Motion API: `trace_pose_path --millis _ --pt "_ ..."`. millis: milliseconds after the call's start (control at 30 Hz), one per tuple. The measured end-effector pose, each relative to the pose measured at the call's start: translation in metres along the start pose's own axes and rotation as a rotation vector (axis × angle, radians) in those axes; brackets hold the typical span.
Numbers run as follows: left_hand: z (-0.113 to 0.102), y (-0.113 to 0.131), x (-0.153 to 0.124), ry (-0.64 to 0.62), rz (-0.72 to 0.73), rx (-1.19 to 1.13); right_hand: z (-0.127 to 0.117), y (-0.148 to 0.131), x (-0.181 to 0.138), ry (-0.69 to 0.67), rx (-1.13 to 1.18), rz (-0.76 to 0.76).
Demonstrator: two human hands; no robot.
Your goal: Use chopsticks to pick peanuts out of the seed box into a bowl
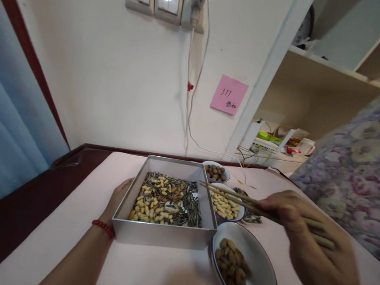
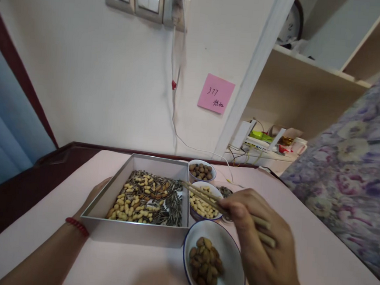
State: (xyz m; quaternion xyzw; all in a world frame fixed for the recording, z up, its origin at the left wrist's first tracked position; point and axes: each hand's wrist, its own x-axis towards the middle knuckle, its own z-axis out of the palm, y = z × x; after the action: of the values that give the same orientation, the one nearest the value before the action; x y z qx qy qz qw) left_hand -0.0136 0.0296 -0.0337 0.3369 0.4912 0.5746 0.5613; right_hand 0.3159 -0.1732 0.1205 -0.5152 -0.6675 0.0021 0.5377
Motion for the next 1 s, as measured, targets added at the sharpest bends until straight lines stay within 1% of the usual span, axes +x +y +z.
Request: trace_pose_path --millis 67,133,200,267,433,633,833,1000 --pt "0.001 0.0 -0.001 -0.041 -0.027 -0.04 0.019 0.0 0.008 -0.162 0.026 -0.002" --pt "0.001 0.0 -0.002 -0.059 -0.022 -0.054 0.037 0.001 0.015 -0.292 0.03 0.03" --pt "0.002 0.0 -0.003 -0.061 -0.014 -0.048 0.05 0.003 0.019 -0.37 0.01 0.067" --pt "0.002 0.0 -0.004 -0.061 -0.01 -0.044 0.059 0.006 0.022 -0.405 -0.017 0.097" --pt "0.002 -0.002 -0.004 -0.075 0.01 -0.051 0.071 0.015 0.023 -0.401 -0.024 0.136" --pt "0.001 -0.004 -0.004 -0.068 0.006 -0.054 0.08 0.019 0.024 -0.382 -0.039 0.136" --pt "-0.001 -0.008 -0.001 -0.085 -0.01 -0.074 0.078 0.018 0.02 -0.36 -0.025 0.146" --pt "0.002 -0.003 -0.006 -0.096 0.0 -0.075 0.069 0.018 0.017 -0.334 -0.001 0.14"
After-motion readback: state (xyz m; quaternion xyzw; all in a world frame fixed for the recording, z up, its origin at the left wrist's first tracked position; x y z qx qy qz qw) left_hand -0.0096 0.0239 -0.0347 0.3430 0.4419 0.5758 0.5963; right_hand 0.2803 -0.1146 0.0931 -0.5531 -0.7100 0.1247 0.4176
